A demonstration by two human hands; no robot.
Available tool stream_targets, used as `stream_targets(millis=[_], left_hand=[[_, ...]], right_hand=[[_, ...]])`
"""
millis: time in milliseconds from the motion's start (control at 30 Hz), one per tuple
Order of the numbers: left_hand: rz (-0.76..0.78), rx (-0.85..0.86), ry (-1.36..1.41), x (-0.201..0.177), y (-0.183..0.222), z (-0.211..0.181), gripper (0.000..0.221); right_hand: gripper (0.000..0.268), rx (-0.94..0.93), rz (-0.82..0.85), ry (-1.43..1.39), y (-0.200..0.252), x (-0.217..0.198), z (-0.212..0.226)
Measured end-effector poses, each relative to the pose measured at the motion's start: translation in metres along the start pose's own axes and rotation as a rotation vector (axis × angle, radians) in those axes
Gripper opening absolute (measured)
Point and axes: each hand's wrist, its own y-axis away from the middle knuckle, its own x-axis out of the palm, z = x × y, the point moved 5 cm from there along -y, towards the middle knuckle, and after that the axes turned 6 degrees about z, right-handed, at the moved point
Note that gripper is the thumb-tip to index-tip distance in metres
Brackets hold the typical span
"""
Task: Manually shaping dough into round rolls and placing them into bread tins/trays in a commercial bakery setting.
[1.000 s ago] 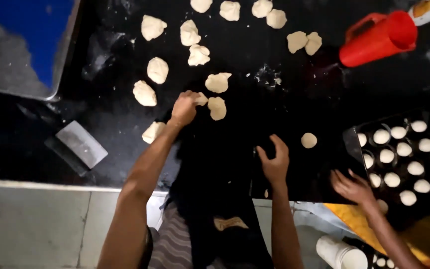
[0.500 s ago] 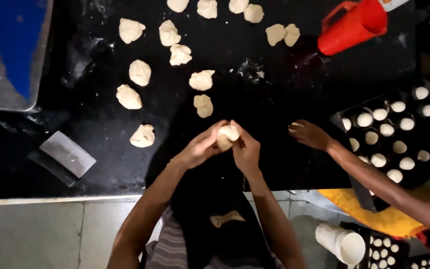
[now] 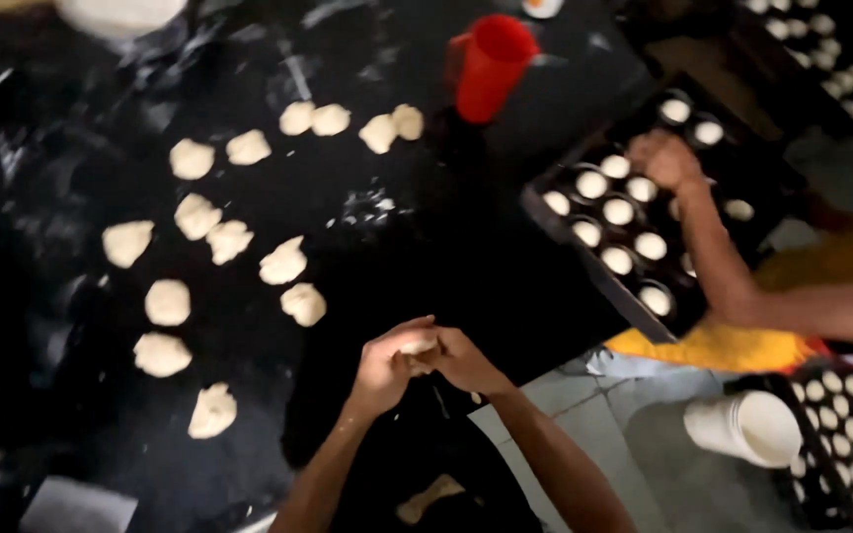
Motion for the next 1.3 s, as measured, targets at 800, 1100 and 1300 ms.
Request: stream_targets(millis=[800,1100,1300], left_hand=[[0.151,-0.358,0.373,0.058,-0.02,0.035,0.078],[-0.271,-0.225,0.901,0.052,-0.045,0.005,0.075],[-0.613,-0.249,0.958,0.045,-0.077,-0.023,0.081]], right_hand=[[0.041,-0.108,-0.189,0.168,0.02,-0.011,0.037],[0.042,-0.408,-0.389,0.317,0.023,0.019,0.165],[0.031,-0.599,-0.567,0.156,0.006,0.009,0.18]])
